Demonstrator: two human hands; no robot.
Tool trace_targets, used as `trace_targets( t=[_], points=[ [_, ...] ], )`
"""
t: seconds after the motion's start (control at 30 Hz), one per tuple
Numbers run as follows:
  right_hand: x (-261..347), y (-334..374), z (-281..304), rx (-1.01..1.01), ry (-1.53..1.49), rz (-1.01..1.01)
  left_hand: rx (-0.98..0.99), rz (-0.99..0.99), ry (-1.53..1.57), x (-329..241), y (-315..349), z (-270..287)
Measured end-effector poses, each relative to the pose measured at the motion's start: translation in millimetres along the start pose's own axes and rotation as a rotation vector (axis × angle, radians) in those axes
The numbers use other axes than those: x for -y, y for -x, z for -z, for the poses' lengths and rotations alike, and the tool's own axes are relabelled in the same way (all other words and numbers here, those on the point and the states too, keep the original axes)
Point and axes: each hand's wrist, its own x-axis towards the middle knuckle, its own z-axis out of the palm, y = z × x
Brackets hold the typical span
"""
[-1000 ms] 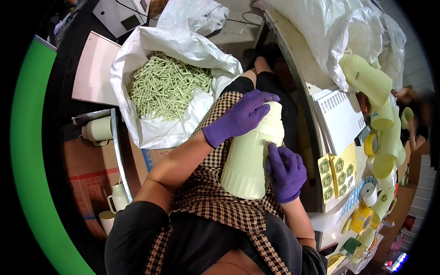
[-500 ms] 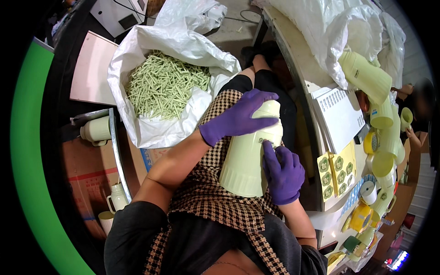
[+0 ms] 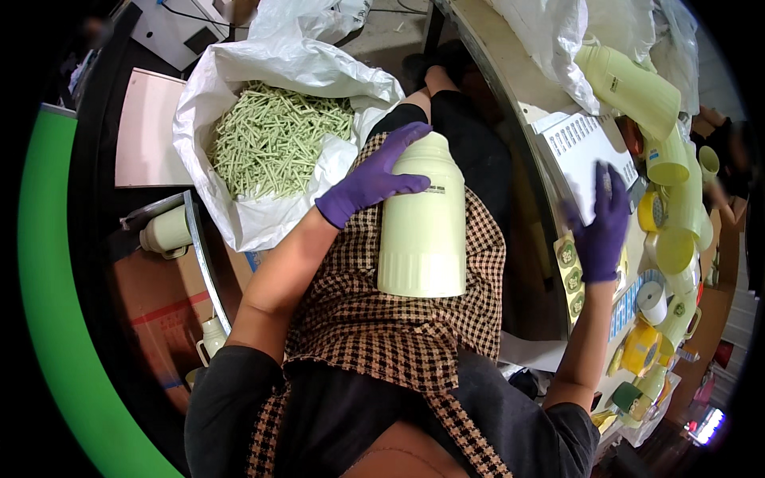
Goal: The person picks up a light-colored plastic container, peels a circular label from a sheet, and applies the label to the front of the container. The person then picks up a plastic handle piece, snaps it into the top of the container, and places the completed unit into a box.
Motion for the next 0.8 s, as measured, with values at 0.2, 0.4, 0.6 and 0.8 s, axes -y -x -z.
trace_targets(
  t=[0.2,0.4,0.6,0.8],
  points=[
    [166.1,66.0,-26.0,0.263,-0.694,-0.01,-0.031,-0.206,-0.222,1.8,17.7,-30.3],
    [184.4,83.1,-42.3,0.147,-0.568,-0.126,0.261,-0.563,-0.517,-70.8,114.3,-17.4],
    [186.1,81.9,-36.3,0.226,-0.542,-0.112,0.331,-0.647,-0.792,-65.8,123.7,-24.8],
    [180.4,88.2,-38.7,0.275,-0.516,-0.142,0.306,-0.766,-0.846,-63.9,101.7,-58.8]
  ],
)
